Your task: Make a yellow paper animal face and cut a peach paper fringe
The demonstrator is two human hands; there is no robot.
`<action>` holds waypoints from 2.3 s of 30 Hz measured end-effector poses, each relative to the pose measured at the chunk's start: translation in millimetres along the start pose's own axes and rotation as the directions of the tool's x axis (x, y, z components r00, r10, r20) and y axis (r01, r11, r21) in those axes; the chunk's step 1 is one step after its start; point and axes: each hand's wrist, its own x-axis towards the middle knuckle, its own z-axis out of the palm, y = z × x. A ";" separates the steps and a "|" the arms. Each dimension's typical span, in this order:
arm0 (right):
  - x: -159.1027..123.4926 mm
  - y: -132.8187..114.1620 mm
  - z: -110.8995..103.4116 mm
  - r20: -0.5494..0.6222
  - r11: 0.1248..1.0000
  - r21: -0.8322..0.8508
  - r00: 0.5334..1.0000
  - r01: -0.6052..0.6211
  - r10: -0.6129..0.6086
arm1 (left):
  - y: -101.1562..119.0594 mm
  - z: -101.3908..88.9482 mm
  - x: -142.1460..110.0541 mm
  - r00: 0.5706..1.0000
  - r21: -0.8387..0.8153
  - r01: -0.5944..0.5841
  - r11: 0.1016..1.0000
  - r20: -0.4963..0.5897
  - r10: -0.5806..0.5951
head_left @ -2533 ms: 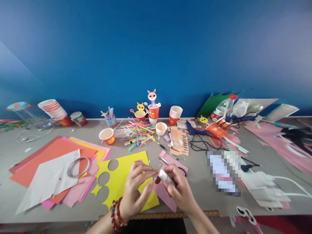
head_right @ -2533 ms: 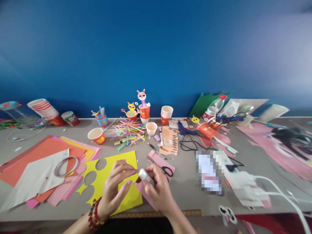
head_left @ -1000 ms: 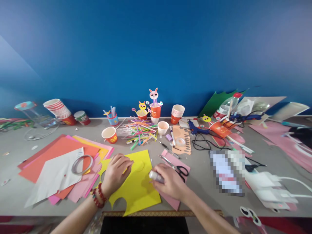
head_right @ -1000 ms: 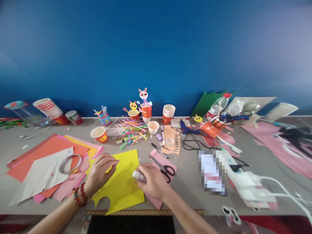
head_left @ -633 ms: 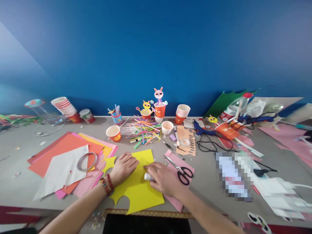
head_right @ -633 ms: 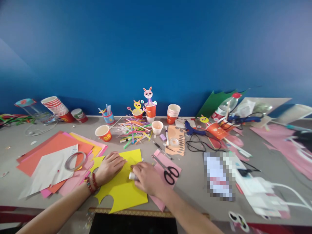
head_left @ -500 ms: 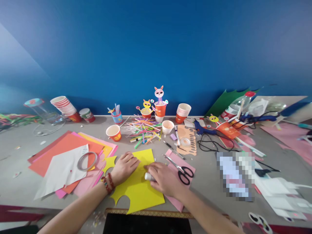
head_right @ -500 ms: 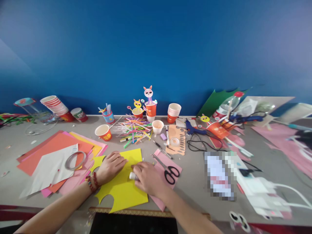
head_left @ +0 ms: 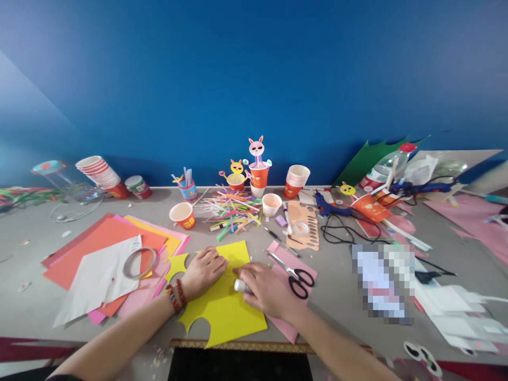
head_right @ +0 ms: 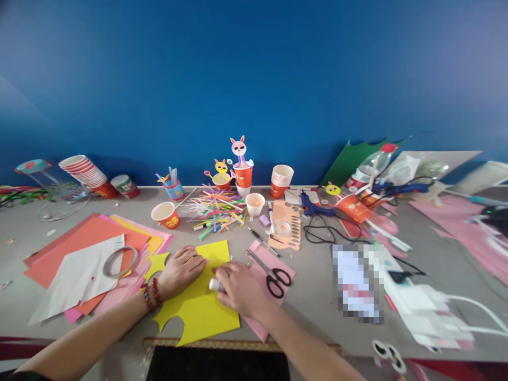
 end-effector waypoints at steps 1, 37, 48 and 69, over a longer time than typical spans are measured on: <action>0.1 -0.1 -0.1 -0.005 1.000 0.001 1.000 -0.001 0.001 | 0.1 -0.6 0.7 1.000 -0.003 -0.003 1.000 0.004 0.003; 0.3 -0.3 -2.3 -0.004 1.000 0.002 1.000 -0.019 0.019 | 4.1 -2.4 -14.9 0.982 -0.185 0.157 0.970 0.137 -0.133; -2.6 9.2 -0.5 -0.073 0.979 0.193 0.994 -0.060 0.076 | 3.2 -3.1 -19.3 0.927 -0.442 0.347 0.827 0.030 -0.373; -99.0 11.7 -18.3 -0.128 0.926 0.171 0.924 -0.336 0.359 | 82.6 -34.5 30.0 0.830 -0.776 0.136 -0.616 0.429 -0.357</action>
